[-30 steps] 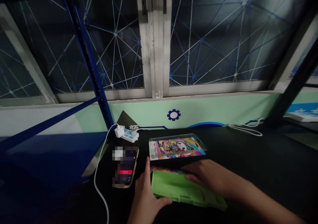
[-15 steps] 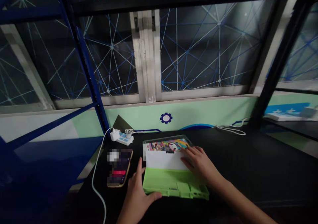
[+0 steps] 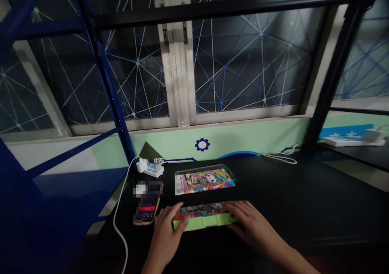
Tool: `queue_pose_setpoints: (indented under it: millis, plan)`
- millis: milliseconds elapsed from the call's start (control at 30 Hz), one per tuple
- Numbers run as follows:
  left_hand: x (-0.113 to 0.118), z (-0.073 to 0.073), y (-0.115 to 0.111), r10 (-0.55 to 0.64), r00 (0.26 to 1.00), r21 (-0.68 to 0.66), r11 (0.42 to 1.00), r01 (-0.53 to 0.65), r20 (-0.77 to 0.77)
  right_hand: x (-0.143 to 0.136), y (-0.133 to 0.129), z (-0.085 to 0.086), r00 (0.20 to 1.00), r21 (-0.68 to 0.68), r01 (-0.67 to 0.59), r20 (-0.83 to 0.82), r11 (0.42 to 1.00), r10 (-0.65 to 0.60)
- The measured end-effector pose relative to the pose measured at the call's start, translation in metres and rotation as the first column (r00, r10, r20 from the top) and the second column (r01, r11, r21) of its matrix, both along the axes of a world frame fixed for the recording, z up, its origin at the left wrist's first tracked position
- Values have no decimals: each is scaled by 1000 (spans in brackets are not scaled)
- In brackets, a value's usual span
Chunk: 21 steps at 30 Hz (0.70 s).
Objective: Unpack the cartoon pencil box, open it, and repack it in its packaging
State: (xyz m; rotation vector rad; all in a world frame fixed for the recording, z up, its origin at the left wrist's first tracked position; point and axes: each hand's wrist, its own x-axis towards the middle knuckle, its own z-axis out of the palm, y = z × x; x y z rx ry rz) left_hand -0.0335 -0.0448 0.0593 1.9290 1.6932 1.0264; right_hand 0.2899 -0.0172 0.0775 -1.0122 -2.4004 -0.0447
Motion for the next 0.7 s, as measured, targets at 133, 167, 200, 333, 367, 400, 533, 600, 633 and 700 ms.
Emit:
queue_pose_setpoints:
  millis: [133,167,200,333,367,400,533,600,633,700]
  plan:
    - [-3,-3,-4,-17,998,-51,998,20,55,1,8,15,979,-210,-23,-203,978,-21]
    - [-2,-3,-4,4,998,-89,996,1,61,1,11,20,970,-263,-54,-244,963,-12]
    - [0,-2,-5,26,998,-124,992,-18,63,0,14,24,962,-309,-82,-274,947,-7]
    - [7,4,-3,27,1000,-134,991,-25,14,-1,30,30,958,-427,-87,-284,900,-42]
    - [8,6,-2,16,1000,-123,992,-18,-18,-1,35,29,961,-445,-79,-270,892,-50]
    - [9,7,0,6,999,-115,993,-11,-48,-1,39,28,966,-455,-71,-254,887,-53]
    - [9,7,4,-43,998,-134,990,35,-54,-2,56,22,982,-457,-19,-175,889,-69]
    - [10,7,4,-57,998,-146,988,53,-20,-4,61,20,988,-438,29,-123,899,-91]
    - [10,7,4,-51,999,-149,988,50,-3,-6,63,20,990,-419,57,-97,906,-107]
    - [11,9,2,-31,999,-153,988,35,34,-12,62,22,989,-368,111,-54,923,-140]
